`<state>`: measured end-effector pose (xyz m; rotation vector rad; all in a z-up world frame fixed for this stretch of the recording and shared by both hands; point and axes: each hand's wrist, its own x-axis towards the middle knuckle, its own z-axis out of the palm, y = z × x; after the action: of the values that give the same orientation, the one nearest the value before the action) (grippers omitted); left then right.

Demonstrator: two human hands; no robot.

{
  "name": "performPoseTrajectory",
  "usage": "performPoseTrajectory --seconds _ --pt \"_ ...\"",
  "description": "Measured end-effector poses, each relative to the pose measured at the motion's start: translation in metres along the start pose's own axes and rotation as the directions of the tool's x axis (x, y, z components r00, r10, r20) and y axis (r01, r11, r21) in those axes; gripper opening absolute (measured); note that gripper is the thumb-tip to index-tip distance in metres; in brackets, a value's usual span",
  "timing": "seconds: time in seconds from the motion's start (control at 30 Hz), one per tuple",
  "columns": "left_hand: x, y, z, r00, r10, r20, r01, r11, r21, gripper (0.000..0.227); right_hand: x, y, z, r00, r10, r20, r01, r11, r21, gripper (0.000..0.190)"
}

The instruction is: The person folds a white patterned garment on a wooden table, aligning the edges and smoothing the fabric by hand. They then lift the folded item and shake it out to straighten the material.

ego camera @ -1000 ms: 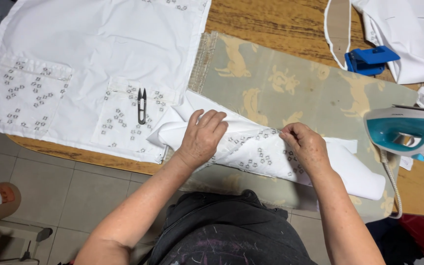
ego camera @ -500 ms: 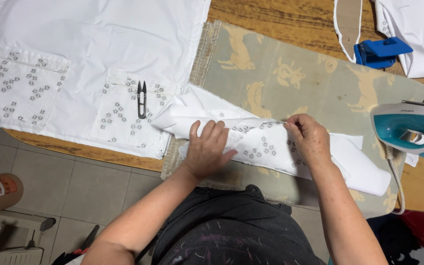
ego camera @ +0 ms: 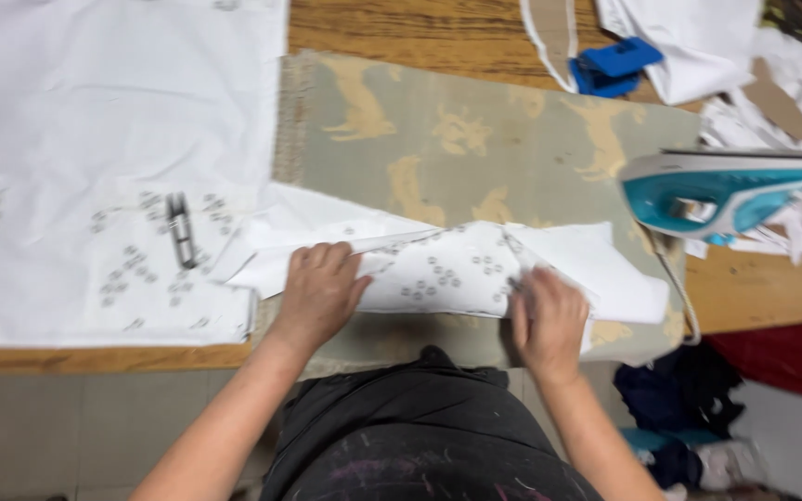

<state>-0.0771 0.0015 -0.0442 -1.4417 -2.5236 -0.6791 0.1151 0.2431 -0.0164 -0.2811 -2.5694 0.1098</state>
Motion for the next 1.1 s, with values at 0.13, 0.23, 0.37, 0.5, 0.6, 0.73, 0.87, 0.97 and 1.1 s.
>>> performPoseTrajectory --seconds 0.13,0.23,0.37,0.5,0.6,0.73,0.87,0.97,1.1 --pt "0.006 0.001 0.000 0.998 0.005 0.063 -0.011 0.996 0.086 0.024 -0.057 0.005 -0.011 0.989 0.142 0.039 -0.130 0.966 -0.224 0.033" --pt "0.012 0.000 0.000 0.997 0.010 0.081 -0.021 0.991 0.130 0.019 -0.072 0.023 -0.011 0.972 0.234 0.018 -0.219 0.930 -0.297 0.033" --pt "0.015 -0.001 0.000 0.996 0.007 0.085 -0.021 0.987 0.162 0.015 -0.046 0.031 -0.019 0.954 0.291 -0.072 -0.297 0.886 -0.355 0.024" --pt "0.020 -0.001 -0.006 0.997 0.004 0.080 -0.016 0.988 0.151 0.014 -0.018 0.048 -0.015 0.934 0.327 -0.145 -0.358 0.860 -0.365 0.025" --pt "0.023 -0.001 -0.011 0.999 0.002 0.033 -0.007 0.988 0.152 0.012 0.009 0.032 -0.011 0.973 0.202 -0.111 -0.224 0.943 -0.246 0.026" --pt "0.024 -0.003 -0.012 1.000 -0.002 -0.008 0.003 0.988 0.156 0.011 0.012 0.016 0.016 0.993 0.041 0.111 -0.024 0.989 -0.143 0.041" --pt "0.019 -0.007 -0.005 1.000 0.012 -0.025 -0.007 0.985 0.173 0.008 0.015 0.047 0.040 0.998 0.029 0.059 -0.014 0.970 -0.241 0.047" --pt "0.022 -0.004 -0.011 1.000 -0.001 -0.021 0.005 0.982 0.187 0.006 0.024 0.057 0.046 0.991 0.066 0.117 -0.031 0.961 -0.275 0.037" --pt "0.027 0.004 -0.027 0.999 -0.032 -0.006 0.033 0.986 0.165 0.005 0.028 0.074 0.049 0.972 0.080 0.219 -0.033 0.978 -0.208 0.032"
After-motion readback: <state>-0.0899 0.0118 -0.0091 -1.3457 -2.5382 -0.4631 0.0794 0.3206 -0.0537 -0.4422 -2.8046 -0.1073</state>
